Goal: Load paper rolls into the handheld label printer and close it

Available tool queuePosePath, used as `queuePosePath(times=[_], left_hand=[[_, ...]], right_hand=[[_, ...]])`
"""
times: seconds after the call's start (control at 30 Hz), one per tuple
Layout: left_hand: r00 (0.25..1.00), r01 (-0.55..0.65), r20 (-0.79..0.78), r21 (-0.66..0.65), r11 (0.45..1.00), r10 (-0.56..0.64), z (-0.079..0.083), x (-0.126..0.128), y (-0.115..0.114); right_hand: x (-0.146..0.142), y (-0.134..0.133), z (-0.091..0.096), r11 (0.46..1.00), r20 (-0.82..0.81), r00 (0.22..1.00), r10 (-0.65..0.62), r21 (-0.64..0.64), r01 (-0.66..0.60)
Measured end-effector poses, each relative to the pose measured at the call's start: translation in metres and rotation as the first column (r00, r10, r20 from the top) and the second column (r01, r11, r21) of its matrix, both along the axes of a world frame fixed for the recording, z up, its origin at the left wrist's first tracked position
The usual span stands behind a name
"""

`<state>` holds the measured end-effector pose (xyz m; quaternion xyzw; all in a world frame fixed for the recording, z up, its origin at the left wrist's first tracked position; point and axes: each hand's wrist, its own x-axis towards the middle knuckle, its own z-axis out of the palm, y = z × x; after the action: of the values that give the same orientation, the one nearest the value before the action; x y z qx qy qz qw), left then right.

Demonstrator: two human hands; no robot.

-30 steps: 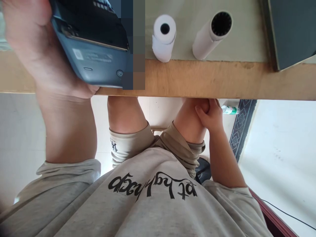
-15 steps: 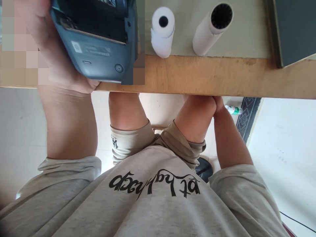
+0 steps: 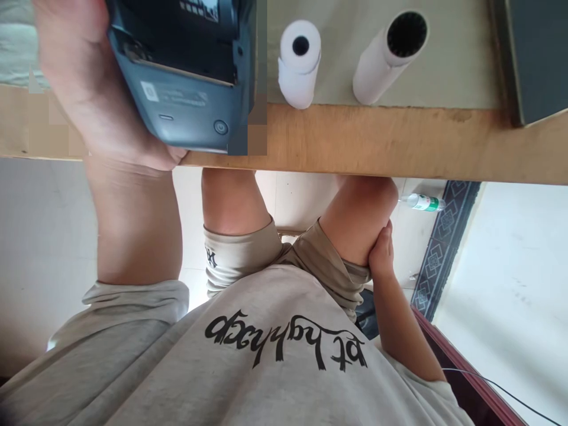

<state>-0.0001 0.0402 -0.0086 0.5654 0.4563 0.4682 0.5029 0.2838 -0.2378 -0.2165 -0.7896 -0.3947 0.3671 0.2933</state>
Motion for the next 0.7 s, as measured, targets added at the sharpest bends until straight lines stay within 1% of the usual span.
queuePosePath(times=[0.07,0.13,0.2,0.23,0.27,0.33,0.4,0.43,0.5,0.53,0.57,0.6,0.63,0.7], left_hand=[[0.997,0.033,0.069,-0.042,0.999,-0.030,0.004,0.001,-0.001],[0.978,0.105,0.190,-0.076,0.992,-0.089,0.007,0.002,-0.002],[0.942,0.191,0.294,-0.069,0.979,-0.163,0.008,0.002,-0.003],[0.923,0.232,0.330,-0.059,0.971,-0.200,0.009,0.002,-0.003],[0.905,0.263,0.358,-0.045,0.964,-0.230,0.008,0.002,-0.004],[0.884,0.300,0.381,-0.022,0.954,-0.269,0.007,0.001,-0.005],[0.885,0.302,0.372,-0.003,0.953,-0.279,0.006,0.001,-0.005],[0.885,0.302,0.370,0.005,0.953,-0.282,0.005,0.001,-0.005],[0.876,0.302,0.391,0.012,0.953,-0.282,0.003,0.002,-0.006],[0.866,0.303,0.413,0.010,0.953,-0.280,0.003,0.002,-0.007],[0.856,0.303,0.437,0.005,0.953,-0.275,0.002,0.002,-0.008],[0.848,0.309,0.454,-0.004,0.951,-0.273,0.002,0.003,-0.009],[0.844,0.308,0.464,-0.012,0.951,-0.268,0.001,0.003,-0.010],[0.855,0.267,0.471,-0.041,0.963,-0.217,0.000,0.003,-0.012]], right_hand=[[-0.007,-0.009,0.016,0.999,0.028,0.999,-0.016,0.044,0.015],[-0.012,-0.011,0.035,0.993,0.060,0.998,0.004,0.116,-0.011],[-0.018,-0.004,0.056,0.972,0.104,0.994,0.032,0.230,-0.055],[-0.020,0.003,0.067,0.951,0.125,0.991,0.040,0.300,-0.076],[-0.023,0.013,0.078,0.922,0.144,0.989,0.035,0.378,-0.088],[-0.032,0.040,0.102,0.839,0.148,0.988,0.054,0.530,-0.125],[-0.042,0.076,0.128,0.762,0.160,0.984,0.074,0.628,-0.159],[-0.049,0.095,0.141,0.731,0.185,0.978,0.095,0.654,-0.194],[-0.062,0.133,0.165,0.703,0.221,0.964,0.149,0.661,-0.260],[-0.068,0.151,0.176,0.714,0.235,0.955,0.180,0.636,-0.291],[-0.075,0.166,0.184,0.714,0.254,0.947,0.197,0.624,-0.317],[-0.080,0.179,0.190,0.708,0.283,0.937,0.207,0.617,-0.343],[-0.086,0.190,0.194,0.728,0.320,0.921,0.221,0.574,-0.374],[-0.095,0.204,0.196,0.752,0.366,0.900,0.236,0.517,-0.408]])
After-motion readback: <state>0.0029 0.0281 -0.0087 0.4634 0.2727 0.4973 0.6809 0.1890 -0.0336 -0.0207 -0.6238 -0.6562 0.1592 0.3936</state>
